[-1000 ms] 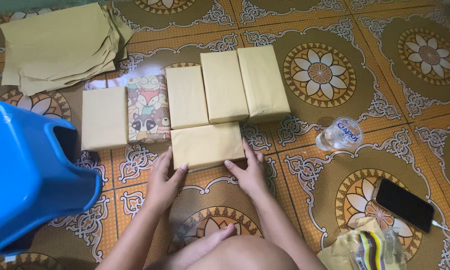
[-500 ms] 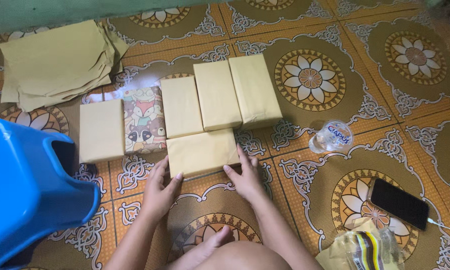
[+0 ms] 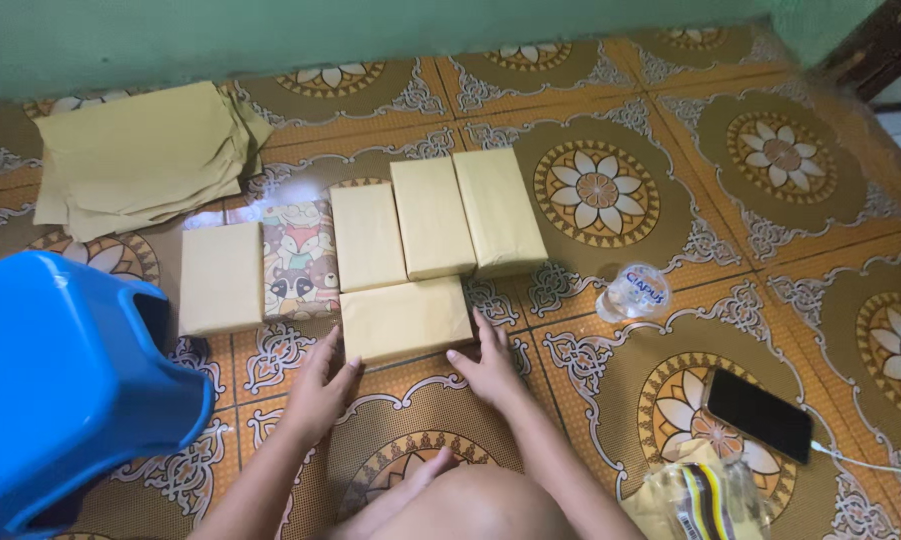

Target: The person wraps small rectangular items in brown paper, folding the edges and securing them with tape. They use scissors to cut tape and place the finished wrapped items in a neat stack on the floor.

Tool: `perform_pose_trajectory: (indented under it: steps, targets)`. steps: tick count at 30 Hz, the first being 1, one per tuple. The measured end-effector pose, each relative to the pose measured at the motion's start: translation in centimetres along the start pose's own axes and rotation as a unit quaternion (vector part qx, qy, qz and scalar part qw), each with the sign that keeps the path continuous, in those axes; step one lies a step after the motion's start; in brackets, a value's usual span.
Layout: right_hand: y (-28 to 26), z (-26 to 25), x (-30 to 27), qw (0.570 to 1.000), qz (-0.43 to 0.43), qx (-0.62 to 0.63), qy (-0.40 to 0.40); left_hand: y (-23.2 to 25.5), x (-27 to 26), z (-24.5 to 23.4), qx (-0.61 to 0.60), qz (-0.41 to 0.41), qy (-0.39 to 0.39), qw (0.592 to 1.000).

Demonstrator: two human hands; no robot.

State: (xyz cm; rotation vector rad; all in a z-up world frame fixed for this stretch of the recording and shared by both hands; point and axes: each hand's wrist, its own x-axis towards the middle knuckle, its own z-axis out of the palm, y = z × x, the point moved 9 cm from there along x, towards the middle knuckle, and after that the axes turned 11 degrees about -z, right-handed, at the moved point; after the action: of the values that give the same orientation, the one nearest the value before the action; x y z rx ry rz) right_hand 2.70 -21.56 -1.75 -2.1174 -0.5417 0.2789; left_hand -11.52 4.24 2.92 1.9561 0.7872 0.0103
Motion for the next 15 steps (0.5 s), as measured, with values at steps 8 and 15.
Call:
perform_pose_trajectory:
  steps: [8, 15]
  targets:
    - [-3.3, -3.0, -0.5, 0.999, 0.003, 0.041, -0.01, 3.4, -1.2, -1.3, 0.101, 0.054, 0.011, 0.993]
    - [-14.4, -7.3, -1.0, 0.993, -0.083, 0.088, 0.008, 12.1, -6.0, -3.3, 0.014, 0.081, -0.01, 0.997]
